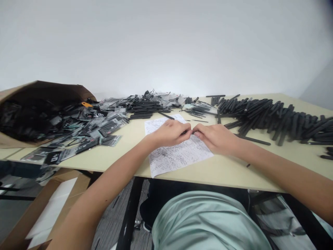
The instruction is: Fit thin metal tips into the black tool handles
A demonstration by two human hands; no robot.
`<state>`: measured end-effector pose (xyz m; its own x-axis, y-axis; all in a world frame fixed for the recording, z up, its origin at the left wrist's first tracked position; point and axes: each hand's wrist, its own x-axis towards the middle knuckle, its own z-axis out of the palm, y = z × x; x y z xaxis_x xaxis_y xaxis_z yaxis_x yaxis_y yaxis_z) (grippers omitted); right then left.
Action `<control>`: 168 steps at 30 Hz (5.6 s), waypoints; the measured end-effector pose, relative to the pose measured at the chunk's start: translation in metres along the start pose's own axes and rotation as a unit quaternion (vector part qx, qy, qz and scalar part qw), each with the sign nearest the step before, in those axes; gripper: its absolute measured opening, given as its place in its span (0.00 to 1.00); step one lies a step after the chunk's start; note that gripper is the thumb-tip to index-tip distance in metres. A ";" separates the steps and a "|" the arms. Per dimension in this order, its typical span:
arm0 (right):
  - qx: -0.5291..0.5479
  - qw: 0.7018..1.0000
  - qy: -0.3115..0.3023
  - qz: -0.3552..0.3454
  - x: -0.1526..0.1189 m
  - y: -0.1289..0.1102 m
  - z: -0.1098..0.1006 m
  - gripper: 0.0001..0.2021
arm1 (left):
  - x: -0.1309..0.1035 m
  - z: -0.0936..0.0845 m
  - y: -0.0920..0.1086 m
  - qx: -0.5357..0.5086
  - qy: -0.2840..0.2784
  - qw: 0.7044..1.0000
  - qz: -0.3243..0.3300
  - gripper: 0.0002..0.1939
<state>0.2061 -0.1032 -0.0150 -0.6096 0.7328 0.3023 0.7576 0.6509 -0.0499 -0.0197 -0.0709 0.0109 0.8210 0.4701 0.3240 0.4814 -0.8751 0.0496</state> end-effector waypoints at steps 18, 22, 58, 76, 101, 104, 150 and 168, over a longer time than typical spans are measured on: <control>0.001 1.000 -0.019 -0.010 0.000 0.003 0.001 0.17 | -0.002 -0.003 -0.001 -0.038 0.008 0.999 0.018 0.13; -0.001 1.000 -0.009 -0.004 0.000 0.005 0.002 0.18 | -0.001 -0.003 0.000 -0.028 0.001 1.000 -0.001 0.14; 0.018 0.995 0.095 0.026 0.002 0.031 -0.001 0.18 | -0.004 -0.008 -0.014 -0.022 0.063 0.995 -0.077 0.15; 0.035 0.991 0.110 0.064 0.000 0.053 -0.011 0.19 | -0.005 -0.008 -0.026 0.063 0.033 0.989 -0.129 0.14; -0.072 0.965 0.070 0.242 0.011 0.105 0.020 0.13 | -0.006 -0.004 -0.025 0.023 -0.002 0.980 -0.200 0.14; -0.071 0.964 0.064 0.247 0.012 0.102 0.021 0.12 | -0.006 -0.003 -0.026 0.023 -0.023 0.982 -0.188 0.15; 0.019 0.975 0.221 0.026 0.009 0.049 0.008 0.12 | -0.002 0.000 -0.032 -0.054 0.176 0.957 -0.226 0.06; 0.050 0.975 0.215 0.037 0.006 0.057 0.009 0.11 | -0.003 -0.005 -0.025 -0.067 0.171 0.967 -0.177 0.13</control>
<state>0.2434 -0.0595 -0.0247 -0.3842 0.6406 0.6649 0.7556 0.6320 -0.1722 -0.0356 -0.0510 0.0134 0.4517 0.6968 0.5572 0.6506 -0.6846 0.3288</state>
